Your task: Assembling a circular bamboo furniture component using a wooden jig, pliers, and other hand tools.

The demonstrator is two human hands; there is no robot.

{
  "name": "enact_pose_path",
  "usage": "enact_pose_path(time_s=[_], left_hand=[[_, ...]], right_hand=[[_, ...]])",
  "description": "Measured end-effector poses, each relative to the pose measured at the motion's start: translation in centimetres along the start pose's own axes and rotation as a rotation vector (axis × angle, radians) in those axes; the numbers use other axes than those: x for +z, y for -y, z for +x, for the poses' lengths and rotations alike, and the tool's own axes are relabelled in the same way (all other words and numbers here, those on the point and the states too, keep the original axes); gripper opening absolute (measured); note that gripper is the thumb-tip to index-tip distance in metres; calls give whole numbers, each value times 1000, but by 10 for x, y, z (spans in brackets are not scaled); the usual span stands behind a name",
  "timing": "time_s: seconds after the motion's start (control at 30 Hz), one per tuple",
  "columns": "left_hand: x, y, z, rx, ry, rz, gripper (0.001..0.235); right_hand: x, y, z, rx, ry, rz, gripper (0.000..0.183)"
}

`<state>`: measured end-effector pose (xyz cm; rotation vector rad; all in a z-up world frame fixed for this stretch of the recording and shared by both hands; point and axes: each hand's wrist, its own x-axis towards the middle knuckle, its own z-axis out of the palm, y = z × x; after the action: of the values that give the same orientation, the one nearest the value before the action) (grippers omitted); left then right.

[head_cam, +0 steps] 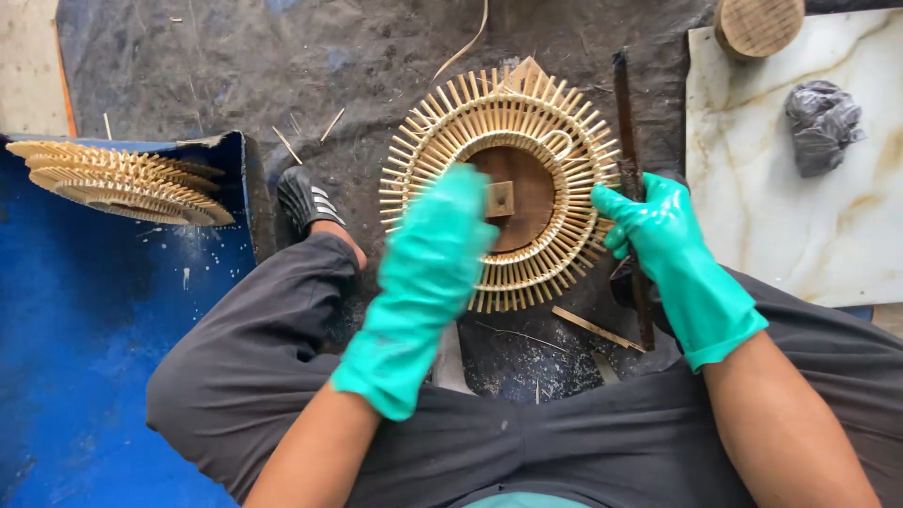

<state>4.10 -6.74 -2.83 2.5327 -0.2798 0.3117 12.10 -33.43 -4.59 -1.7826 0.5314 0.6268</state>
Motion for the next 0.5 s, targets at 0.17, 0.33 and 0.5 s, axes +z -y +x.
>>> enact_pose_path(time_s=[0.17, 0.33, 0.5], left_hand=[[39, -22, 29, -29, 349, 207, 99], [57, -16, 25, -179, 499, 235, 111], [52, -22, 43, -235, 572, 326, 106]], right_hand=[[2, -4, -2, -3, -3, -26, 39], [-2, 2, -8, 16, -3, -85, 42], [0, 10, -6, -7, -9, -146, 43]])
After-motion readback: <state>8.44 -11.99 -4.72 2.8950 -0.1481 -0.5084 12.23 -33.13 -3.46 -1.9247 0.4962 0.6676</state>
